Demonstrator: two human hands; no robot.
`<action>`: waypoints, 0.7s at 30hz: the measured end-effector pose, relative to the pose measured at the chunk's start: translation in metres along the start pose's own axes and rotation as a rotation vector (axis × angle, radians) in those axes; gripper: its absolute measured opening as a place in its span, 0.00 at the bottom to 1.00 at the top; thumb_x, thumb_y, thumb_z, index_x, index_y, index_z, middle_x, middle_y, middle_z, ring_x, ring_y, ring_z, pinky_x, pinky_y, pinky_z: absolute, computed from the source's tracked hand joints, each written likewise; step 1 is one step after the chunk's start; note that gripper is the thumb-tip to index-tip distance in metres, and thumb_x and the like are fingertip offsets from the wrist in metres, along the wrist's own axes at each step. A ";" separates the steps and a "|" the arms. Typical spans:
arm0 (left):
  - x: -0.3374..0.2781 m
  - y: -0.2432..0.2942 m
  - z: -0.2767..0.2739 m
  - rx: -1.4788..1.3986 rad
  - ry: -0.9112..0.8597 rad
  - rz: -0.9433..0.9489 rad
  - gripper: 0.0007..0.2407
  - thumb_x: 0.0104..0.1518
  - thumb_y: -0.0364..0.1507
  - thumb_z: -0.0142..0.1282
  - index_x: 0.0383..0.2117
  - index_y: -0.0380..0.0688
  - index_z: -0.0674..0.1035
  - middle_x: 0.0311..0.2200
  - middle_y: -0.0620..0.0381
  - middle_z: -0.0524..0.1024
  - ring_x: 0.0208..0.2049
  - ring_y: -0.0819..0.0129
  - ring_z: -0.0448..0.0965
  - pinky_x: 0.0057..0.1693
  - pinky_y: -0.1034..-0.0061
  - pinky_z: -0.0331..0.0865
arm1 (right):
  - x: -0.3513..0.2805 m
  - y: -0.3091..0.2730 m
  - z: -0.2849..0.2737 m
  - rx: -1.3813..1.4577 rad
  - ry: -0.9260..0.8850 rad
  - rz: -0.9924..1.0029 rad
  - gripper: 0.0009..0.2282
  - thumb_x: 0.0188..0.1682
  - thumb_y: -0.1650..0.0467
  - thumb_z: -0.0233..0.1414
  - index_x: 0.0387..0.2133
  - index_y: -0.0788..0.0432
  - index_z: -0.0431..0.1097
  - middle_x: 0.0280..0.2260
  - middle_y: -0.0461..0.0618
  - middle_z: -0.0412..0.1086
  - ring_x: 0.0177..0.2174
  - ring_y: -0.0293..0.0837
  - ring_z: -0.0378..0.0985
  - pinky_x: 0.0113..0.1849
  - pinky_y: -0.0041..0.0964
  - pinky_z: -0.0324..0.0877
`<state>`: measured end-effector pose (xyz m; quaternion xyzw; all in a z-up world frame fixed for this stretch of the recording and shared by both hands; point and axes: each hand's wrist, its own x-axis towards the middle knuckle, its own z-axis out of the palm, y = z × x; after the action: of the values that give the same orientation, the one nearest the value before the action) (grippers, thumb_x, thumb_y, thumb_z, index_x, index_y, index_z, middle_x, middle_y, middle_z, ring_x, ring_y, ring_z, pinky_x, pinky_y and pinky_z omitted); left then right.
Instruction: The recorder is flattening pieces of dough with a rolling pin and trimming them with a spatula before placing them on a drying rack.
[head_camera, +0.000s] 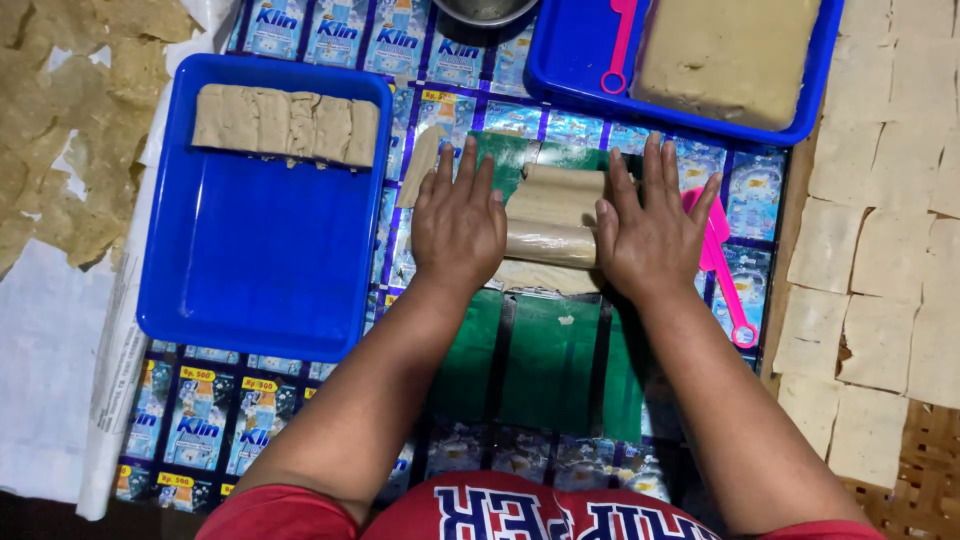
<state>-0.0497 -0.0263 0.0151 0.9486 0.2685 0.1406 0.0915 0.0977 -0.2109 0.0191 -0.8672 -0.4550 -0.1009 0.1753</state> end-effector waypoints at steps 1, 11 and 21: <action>0.007 0.001 -0.001 -0.003 -0.003 -0.003 0.20 0.68 0.37 0.37 0.63 0.45 0.71 0.68 0.46 0.62 0.70 0.47 0.58 0.68 0.54 0.53 | 0.008 0.003 0.000 -0.001 -0.005 -0.001 0.24 0.62 0.59 0.38 0.69 0.55 0.61 0.69 0.69 0.52 0.68 0.63 0.48 0.58 0.81 0.25; 0.062 -0.003 0.002 -0.007 -0.082 -0.044 0.23 0.69 0.38 0.31 0.69 0.44 0.62 0.73 0.50 0.46 0.74 0.55 0.43 0.74 0.56 0.36 | 0.067 -0.005 -0.026 0.013 -0.219 0.187 0.27 0.62 0.58 0.34 0.74 0.51 0.46 0.72 0.59 0.30 0.70 0.55 0.27 0.60 0.74 0.17; -0.020 -0.004 0.016 0.033 0.192 0.075 0.18 0.64 0.36 0.41 0.52 0.41 0.79 0.60 0.42 0.72 0.62 0.45 0.71 0.64 0.54 0.63 | -0.029 0.020 0.034 -0.151 0.057 0.029 0.28 0.58 0.56 0.45 0.63 0.65 0.66 0.60 0.73 0.63 0.62 0.64 0.64 0.55 0.60 0.64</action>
<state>-0.0633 -0.0353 -0.0053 0.9415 0.2426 0.2295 0.0442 0.0982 -0.2301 -0.0261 -0.8813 -0.4282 -0.1569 0.1236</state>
